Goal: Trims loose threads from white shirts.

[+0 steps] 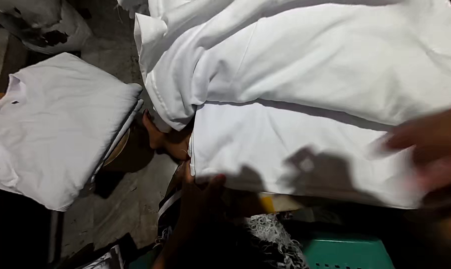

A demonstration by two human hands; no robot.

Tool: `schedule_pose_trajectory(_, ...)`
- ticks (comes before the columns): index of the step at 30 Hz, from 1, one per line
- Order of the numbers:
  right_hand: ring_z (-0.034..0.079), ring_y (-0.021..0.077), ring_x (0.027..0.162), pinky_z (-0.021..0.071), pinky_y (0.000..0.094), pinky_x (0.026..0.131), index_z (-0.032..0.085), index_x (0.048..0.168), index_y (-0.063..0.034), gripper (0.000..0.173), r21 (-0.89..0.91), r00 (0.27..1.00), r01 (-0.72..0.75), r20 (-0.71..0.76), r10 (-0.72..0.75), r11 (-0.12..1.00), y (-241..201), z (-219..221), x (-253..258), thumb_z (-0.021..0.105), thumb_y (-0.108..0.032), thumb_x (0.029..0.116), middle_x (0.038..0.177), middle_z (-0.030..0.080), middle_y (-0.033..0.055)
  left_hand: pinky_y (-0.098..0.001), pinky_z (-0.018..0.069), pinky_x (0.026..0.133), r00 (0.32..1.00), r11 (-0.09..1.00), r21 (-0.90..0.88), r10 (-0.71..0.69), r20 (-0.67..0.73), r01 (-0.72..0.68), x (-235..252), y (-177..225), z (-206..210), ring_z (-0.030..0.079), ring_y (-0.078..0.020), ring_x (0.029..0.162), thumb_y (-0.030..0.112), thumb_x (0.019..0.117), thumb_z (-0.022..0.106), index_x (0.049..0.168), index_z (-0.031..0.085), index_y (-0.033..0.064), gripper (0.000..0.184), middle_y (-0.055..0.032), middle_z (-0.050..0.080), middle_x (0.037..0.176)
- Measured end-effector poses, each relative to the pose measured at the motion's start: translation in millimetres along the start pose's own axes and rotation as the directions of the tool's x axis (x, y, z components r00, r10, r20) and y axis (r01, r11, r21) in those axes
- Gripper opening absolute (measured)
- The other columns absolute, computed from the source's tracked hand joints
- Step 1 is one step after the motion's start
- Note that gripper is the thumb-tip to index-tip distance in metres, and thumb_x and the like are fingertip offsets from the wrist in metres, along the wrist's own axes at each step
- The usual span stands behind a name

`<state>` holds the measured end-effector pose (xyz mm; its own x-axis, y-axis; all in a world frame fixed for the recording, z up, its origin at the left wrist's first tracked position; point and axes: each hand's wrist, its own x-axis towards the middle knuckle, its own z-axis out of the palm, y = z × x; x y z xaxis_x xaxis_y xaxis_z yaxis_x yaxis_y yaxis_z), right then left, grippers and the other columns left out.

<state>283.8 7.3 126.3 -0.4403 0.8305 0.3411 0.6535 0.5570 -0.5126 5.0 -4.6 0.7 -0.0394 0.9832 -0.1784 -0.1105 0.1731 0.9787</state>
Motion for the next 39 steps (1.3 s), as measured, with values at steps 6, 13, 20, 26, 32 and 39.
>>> schedule_pose_trajectory(6,0.054,0.0163,0.051,0.0394,0.0265,0.041,0.069,0.100,-0.0091,0.013,-0.123,0.993,0.010,-0.118,-0.025,0.992,-14,141,-10,0.060,-0.013,0.0924,0.104,0.070,0.0152,-0.0077,0.0426,0.054,0.962,0.966,0.046,0.248,0.114,-0.254,-10,-12,-52,0.051,0.0124,0.058,0.017,0.1068,0.044,0.080,0.062,0.0190,0.032,0.0216,0.055,0.065)
schedule_pose_trajectory(13,0.058,0.0119,0.068,0.0430,0.0197,0.057,0.067,0.095,-0.0054,0.017,-0.073,0.979,0.025,-0.199,-0.039,0.997,-20,138,-18,0.052,-0.010,0.0999,0.108,0.070,0.0164,-0.0302,0.0396,0.105,0.741,0.564,0.590,0.666,0.088,-0.577,-6,-8,-53,0.051,-0.0161,0.124,0.051,0.0893,0.072,0.114,0.060,0.0017,0.056,-0.0158,0.057,0.125)
schedule_pose_trajectory(20,0.052,0.0094,0.065,0.0407,0.0170,0.058,0.055,0.098,-0.0005,0.017,-0.218,0.937,-0.018,-0.343,-0.060,0.976,-39,101,-5,0.048,-0.015,0.1049,0.079,0.058,0.0110,-0.0187,0.0446,0.095,0.639,0.627,0.314,0.765,-0.076,-0.713,19,4,-9,0.060,-0.0032,0.104,0.011,0.0938,0.065,0.093,0.076,0.0105,0.011,0.0047,0.069,0.098)
schedule_pose_trajectory(26,0.057,0.0302,0.064,0.0418,0.0444,0.050,0.063,0.107,0.0060,0.022,-0.175,0.881,-0.359,-0.390,0.270,0.917,-23,140,18,0.063,-0.007,0.0898,0.094,0.059,0.0205,-0.0226,0.0594,0.083,0.916,0.770,-0.568,0.396,0.068,-0.291,11,14,-7,0.072,-0.0021,0.090,0.012,0.0974,0.066,0.112,0.078,0.0160,0.020,0.0055,0.077,0.101)
schedule_pose_trajectory(32,0.060,0.0069,0.076,0.0504,0.0175,0.069,0.060,0.106,-0.0015,0.027,0.119,0.952,-0.136,-0.260,0.163,0.983,-71,161,-11,0.051,-0.027,0.1054,0.084,0.062,0.0074,-0.0117,0.0547,0.073,0.804,0.799,-0.215,0.588,0.085,-0.562,-6,17,-27,0.065,0.0074,0.087,0.043,0.1010,0.057,0.091,0.068,0.0287,0.020,0.0191,0.068,0.098)
schedule_pose_trajectory(39,0.054,0.0015,0.063,0.0437,0.0105,0.059,0.054,0.104,0.0001,0.022,0.101,0.953,-0.070,-0.288,0.097,0.992,-84,171,4,0.048,-0.021,0.1061,0.074,0.058,0.0053,-0.0102,0.0500,0.082,0.740,0.746,0.005,0.659,0.136,-0.666,-17,14,-26,0.061,0.0075,0.095,0.037,0.1009,0.061,0.091,0.067,0.0149,0.024,0.0118,0.067,0.096)
